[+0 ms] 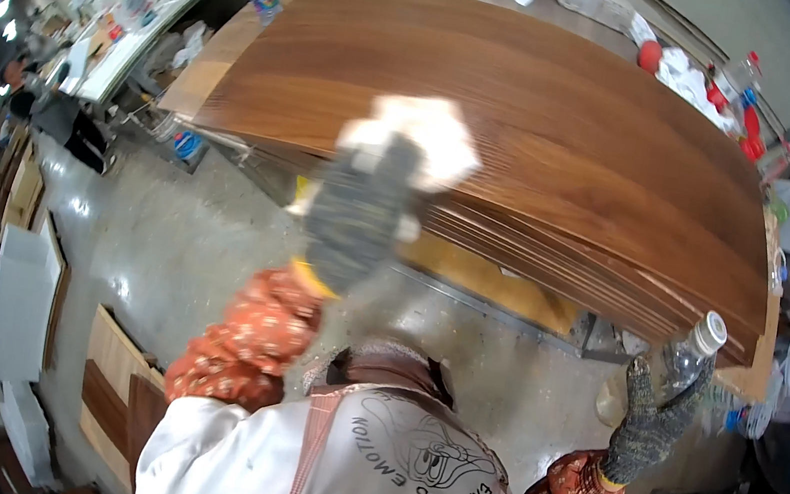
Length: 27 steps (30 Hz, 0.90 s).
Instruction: The person wipes wood panels with a cloth using liquid from a bottle and then uses a sanding block to sand the surfaces and edges of the panels.
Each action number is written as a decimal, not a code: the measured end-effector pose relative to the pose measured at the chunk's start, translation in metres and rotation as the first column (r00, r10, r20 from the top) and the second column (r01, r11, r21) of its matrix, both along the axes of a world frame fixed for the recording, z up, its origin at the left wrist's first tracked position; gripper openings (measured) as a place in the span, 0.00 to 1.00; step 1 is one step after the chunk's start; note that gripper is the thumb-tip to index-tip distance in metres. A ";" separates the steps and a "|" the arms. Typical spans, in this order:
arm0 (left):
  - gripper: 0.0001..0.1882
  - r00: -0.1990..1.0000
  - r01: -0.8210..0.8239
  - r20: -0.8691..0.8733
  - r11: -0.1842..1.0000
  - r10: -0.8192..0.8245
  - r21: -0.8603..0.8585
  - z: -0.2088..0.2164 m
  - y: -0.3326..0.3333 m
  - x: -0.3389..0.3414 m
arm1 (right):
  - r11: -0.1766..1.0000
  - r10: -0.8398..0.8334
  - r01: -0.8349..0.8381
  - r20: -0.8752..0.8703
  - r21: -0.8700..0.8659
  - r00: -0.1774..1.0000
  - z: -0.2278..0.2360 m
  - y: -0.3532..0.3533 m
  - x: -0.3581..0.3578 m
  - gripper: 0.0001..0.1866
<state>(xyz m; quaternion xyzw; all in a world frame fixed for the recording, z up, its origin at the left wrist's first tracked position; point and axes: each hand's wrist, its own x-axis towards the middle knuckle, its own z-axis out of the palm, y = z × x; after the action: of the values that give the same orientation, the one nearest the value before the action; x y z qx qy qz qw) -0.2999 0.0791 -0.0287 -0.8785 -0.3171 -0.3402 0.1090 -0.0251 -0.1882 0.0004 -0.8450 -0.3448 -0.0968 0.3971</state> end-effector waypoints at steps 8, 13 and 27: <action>0.24 0.983 -0.183 -0.033 0.982 0.182 -0.037 -0.005 0.105 -0.163 | 0.970 -0.145 0.164 -0.113 0.181 0.983 -0.017 -0.004 -0.004 0.42; 0.23 0.930 -0.317 -0.186 0.948 0.317 0.026 0.005 0.084 -0.112 | 0.961 -0.256 0.243 0.096 0.130 0.962 -0.032 -0.026 0.003 0.33; 0.38 0.940 0.240 -0.254 0.971 -0.230 0.012 0.003 -0.094 0.232 | 0.960 -0.188 0.192 -0.040 0.203 0.981 -0.013 -0.107 0.119 0.41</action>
<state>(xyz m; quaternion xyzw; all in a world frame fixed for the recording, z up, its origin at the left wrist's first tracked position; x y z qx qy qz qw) -0.0677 -0.0151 -0.0262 -0.9435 -0.1863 -0.2437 0.1254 0.0937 -0.2953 -0.0125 -0.8294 -0.2464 -0.1612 0.4748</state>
